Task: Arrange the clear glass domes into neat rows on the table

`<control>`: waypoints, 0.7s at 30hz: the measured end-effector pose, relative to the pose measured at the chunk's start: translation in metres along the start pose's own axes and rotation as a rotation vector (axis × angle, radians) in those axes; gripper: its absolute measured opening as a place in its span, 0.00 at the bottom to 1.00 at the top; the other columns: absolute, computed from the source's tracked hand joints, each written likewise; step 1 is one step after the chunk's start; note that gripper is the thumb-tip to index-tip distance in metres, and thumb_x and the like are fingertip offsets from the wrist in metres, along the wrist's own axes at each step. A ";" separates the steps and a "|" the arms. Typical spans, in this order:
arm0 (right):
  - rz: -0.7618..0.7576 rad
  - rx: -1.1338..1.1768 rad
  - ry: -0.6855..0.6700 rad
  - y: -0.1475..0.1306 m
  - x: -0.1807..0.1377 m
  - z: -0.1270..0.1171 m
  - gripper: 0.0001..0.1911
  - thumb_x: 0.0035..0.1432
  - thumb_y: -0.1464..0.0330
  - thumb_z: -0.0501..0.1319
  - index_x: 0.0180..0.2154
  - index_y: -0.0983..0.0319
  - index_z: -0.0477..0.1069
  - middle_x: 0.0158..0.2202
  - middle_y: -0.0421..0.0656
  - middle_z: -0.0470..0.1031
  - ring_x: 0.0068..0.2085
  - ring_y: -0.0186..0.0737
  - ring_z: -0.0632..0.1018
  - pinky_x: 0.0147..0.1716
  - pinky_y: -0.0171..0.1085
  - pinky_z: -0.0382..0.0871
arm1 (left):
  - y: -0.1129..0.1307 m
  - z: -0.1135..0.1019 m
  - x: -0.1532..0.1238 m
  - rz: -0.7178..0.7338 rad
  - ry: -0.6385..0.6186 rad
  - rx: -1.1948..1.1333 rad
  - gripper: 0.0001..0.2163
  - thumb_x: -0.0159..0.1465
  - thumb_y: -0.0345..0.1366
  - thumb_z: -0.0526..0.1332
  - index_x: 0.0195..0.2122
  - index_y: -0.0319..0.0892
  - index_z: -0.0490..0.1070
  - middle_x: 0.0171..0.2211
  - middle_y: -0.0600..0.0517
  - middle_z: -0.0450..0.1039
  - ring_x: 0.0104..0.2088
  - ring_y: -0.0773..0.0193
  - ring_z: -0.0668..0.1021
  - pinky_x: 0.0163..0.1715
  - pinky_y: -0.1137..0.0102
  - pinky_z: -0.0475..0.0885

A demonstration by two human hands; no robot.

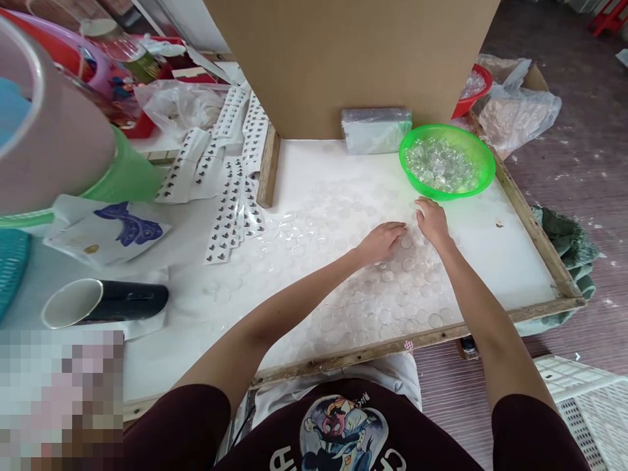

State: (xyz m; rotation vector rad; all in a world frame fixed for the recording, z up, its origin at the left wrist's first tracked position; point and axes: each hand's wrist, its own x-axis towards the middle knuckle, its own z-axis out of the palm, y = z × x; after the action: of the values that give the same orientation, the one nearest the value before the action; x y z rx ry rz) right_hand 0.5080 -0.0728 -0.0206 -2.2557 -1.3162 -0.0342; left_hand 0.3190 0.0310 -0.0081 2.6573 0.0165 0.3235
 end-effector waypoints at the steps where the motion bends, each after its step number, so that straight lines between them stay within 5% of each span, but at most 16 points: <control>1: 0.000 -0.013 -0.025 -0.002 0.005 0.003 0.19 0.61 0.70 0.54 0.51 0.62 0.75 0.59 0.53 0.75 0.60 0.54 0.73 0.58 0.52 0.65 | 0.001 0.000 -0.001 0.003 0.008 -0.008 0.15 0.72 0.26 0.51 0.53 0.36 0.74 0.60 0.41 0.74 0.60 0.55 0.76 0.62 0.61 0.69; 10: 0.063 -0.063 -0.061 0.006 0.018 0.009 0.14 0.62 0.71 0.54 0.43 0.60 0.77 0.41 0.49 0.82 0.43 0.51 0.79 0.54 0.53 0.65 | -0.015 -0.018 -0.026 -0.066 0.071 -0.079 0.16 0.69 0.25 0.53 0.55 0.38 0.73 0.59 0.41 0.75 0.60 0.54 0.76 0.61 0.58 0.71; 16: -0.046 -0.043 -0.051 -0.001 0.019 0.013 0.21 0.61 0.74 0.52 0.52 0.62 0.75 0.59 0.50 0.75 0.60 0.50 0.74 0.58 0.49 0.65 | -0.022 -0.025 -0.034 -0.098 0.103 -0.088 0.16 0.69 0.25 0.53 0.55 0.38 0.73 0.60 0.41 0.74 0.62 0.53 0.74 0.62 0.56 0.71; 21: -0.013 -0.086 -0.106 -0.006 0.029 0.017 0.16 0.60 0.73 0.55 0.45 0.60 0.77 0.53 0.50 0.79 0.54 0.53 0.77 0.57 0.52 0.65 | -0.032 -0.032 -0.043 -0.192 0.136 -0.116 0.17 0.69 0.26 0.53 0.56 0.40 0.71 0.61 0.43 0.73 0.62 0.53 0.74 0.61 0.55 0.71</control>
State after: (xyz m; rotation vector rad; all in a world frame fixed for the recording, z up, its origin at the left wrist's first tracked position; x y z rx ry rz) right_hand 0.5139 -0.0398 -0.0246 -2.3493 -1.4092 0.0254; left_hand 0.2715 0.0705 -0.0042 2.4903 0.2859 0.4263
